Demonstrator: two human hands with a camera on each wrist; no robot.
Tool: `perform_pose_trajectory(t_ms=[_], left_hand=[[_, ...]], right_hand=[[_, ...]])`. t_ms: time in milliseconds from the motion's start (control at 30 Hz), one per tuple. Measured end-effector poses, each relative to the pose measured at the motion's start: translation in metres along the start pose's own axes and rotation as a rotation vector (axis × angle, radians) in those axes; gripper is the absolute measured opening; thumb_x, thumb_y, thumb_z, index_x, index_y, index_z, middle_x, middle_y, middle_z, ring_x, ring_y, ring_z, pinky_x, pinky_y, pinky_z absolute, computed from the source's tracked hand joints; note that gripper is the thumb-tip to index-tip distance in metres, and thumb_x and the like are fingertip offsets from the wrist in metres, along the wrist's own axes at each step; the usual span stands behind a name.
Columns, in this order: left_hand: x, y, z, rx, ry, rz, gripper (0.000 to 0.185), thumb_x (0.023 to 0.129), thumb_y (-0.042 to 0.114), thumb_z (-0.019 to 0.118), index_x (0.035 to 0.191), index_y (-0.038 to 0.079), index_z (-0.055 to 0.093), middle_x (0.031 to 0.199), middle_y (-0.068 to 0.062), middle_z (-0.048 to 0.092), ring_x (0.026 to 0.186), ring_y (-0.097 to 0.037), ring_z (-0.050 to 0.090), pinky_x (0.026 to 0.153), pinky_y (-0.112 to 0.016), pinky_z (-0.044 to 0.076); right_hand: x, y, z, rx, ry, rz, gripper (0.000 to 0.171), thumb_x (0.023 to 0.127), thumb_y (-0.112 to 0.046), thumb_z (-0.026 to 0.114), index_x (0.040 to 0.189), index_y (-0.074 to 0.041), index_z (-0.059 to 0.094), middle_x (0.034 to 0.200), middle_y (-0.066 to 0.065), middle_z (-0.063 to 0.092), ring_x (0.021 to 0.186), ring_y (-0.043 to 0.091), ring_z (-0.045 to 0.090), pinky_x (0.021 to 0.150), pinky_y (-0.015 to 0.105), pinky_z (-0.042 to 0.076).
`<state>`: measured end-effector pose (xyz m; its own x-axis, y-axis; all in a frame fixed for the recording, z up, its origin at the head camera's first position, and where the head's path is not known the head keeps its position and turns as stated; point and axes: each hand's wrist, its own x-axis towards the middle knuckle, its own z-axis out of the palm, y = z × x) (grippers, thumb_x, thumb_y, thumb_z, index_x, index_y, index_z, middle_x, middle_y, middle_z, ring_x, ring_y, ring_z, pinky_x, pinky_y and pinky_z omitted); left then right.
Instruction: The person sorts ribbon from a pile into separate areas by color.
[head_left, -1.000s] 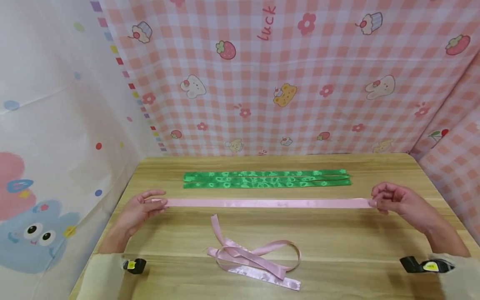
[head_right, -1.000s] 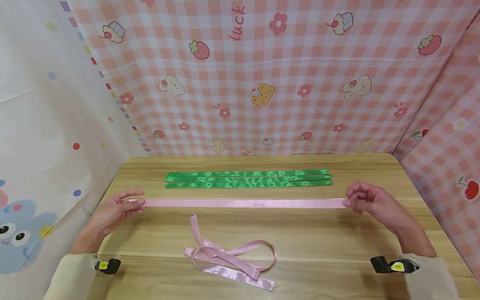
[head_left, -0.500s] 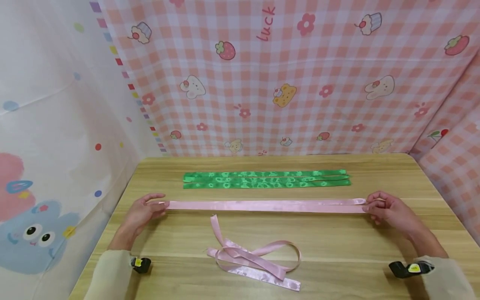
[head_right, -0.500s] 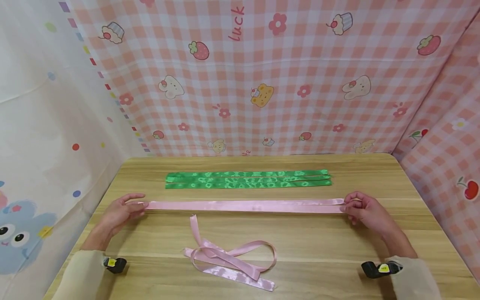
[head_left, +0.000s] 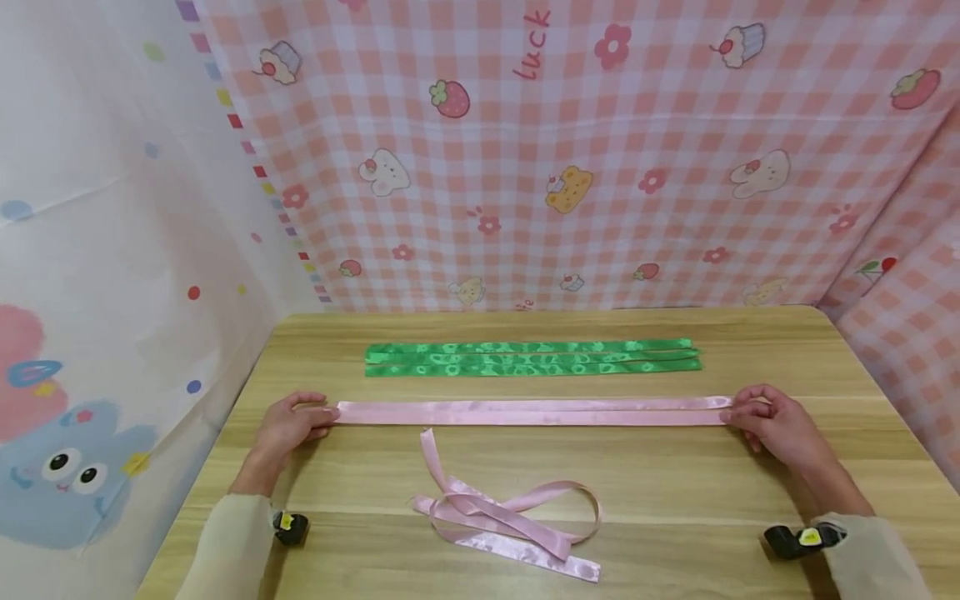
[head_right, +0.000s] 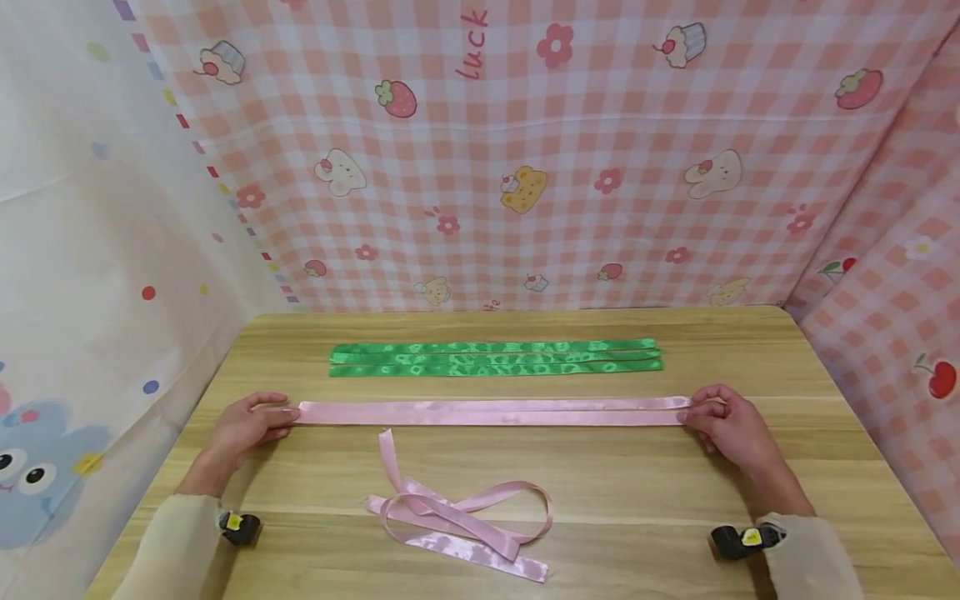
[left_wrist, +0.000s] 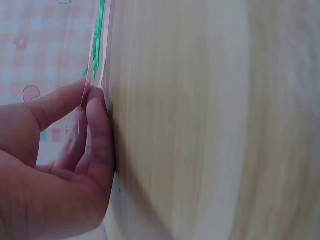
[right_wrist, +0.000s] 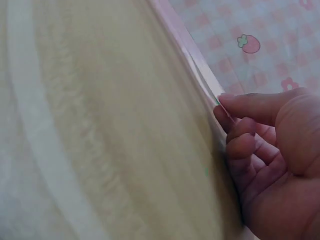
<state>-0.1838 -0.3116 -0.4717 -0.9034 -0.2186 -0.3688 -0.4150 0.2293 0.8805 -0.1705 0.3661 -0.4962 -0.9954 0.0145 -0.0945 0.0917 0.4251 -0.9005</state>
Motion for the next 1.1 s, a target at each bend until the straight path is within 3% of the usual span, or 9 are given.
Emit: perform_pose_trajectory(t_ms=[400, 1100], left_hand=[[0.0021, 0.0005, 0.0054, 0.027, 0.071, -0.049, 0.057, 0.086, 0.015, 0.078, 0.132, -0.004, 0.050, 0.076, 0.012, 0.066, 0.064, 0.000, 0.064, 0.059, -0.018, 0.054], [0.0007, -0.0008, 0.0089, 0.012, 0.083, -0.048, 0.060, 0.086, 0.015, 0.078, 0.134, -0.005, 0.048, 0.075, 0.014, 0.068, 0.066, 0.002, 0.064, 0.060, -0.018, 0.054]], right_hand=[[0.0004, 0.0020, 0.0040, -0.010, 0.066, 0.005, 0.037, 0.092, -0.005, 0.069, 0.114, 0.000, 0.040, 0.066, -0.018, 0.061, 0.048, 0.006, 0.045, 0.043, 0.024, 0.041], [0.0025, 0.0030, 0.0063, -0.056, 0.114, 0.042, 0.047, 0.093, -0.014, 0.070, 0.123, 0.000, 0.037, 0.064, -0.017, 0.057, 0.048, 0.007, 0.047, 0.044, 0.025, 0.044]])
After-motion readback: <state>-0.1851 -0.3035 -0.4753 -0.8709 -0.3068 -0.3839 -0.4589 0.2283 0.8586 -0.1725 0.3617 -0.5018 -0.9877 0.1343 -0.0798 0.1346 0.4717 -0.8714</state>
